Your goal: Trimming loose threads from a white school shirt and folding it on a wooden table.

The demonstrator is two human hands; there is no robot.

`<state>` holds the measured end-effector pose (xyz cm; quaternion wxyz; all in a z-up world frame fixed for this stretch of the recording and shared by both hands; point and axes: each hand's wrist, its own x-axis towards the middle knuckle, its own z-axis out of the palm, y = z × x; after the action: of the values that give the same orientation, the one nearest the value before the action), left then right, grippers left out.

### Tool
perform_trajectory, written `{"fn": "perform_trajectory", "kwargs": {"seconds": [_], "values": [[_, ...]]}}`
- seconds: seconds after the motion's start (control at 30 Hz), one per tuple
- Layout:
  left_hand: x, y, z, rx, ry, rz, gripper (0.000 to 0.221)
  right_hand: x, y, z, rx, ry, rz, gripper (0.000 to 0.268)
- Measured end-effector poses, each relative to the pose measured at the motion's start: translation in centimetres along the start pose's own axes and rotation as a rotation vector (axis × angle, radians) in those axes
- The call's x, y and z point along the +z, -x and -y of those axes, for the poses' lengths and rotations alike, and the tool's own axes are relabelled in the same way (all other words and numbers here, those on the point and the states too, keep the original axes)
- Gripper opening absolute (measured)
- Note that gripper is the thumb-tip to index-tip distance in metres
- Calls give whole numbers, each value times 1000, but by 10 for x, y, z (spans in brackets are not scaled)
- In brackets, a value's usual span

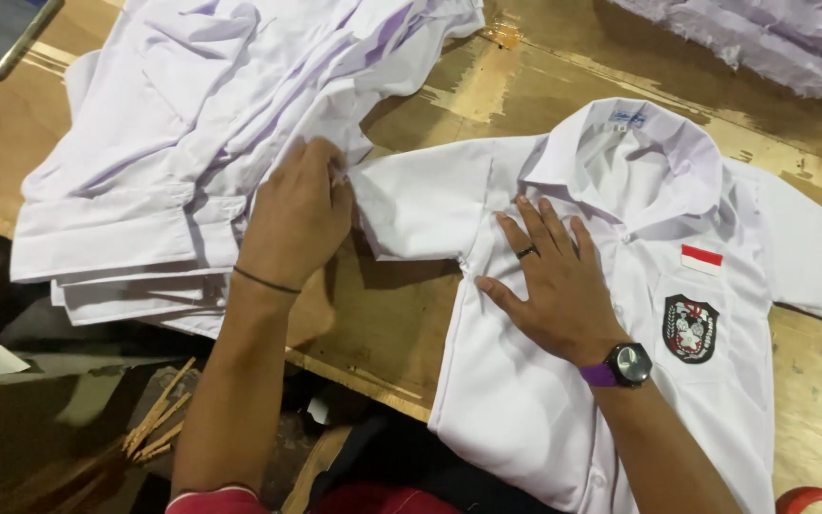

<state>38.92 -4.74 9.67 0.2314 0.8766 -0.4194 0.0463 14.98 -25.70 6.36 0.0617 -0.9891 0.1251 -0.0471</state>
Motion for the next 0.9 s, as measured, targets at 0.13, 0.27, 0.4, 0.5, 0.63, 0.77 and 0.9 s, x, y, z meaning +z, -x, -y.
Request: {"fn": "perform_trajectory", "kwargs": {"seconds": [0.13,0.27,0.4,0.5,0.63,0.77,0.9], "values": [[12,14,2,-75,-17,177,15,3,2,1,-9,13,-32,79],[8,9,-23,-104,317,131,37,1,3,1,-6,-33,-44,80],[28,-7,-26,-281,883,38,39,0,4,-2,17,-68,-14,79],[36,-11,-38,-456,1152,118,30,2,5,-4,27,-43,-1,78],[33,-13,-47,-511,1093,139,36,2,5,-7,22,-52,-3,79],[28,-13,-51,-544,1098,206,62,4,5,-10,28,-61,33,77],[8,-8,-67,-458,1209,248,98,6,6,-12,41,-65,65,77]]}}
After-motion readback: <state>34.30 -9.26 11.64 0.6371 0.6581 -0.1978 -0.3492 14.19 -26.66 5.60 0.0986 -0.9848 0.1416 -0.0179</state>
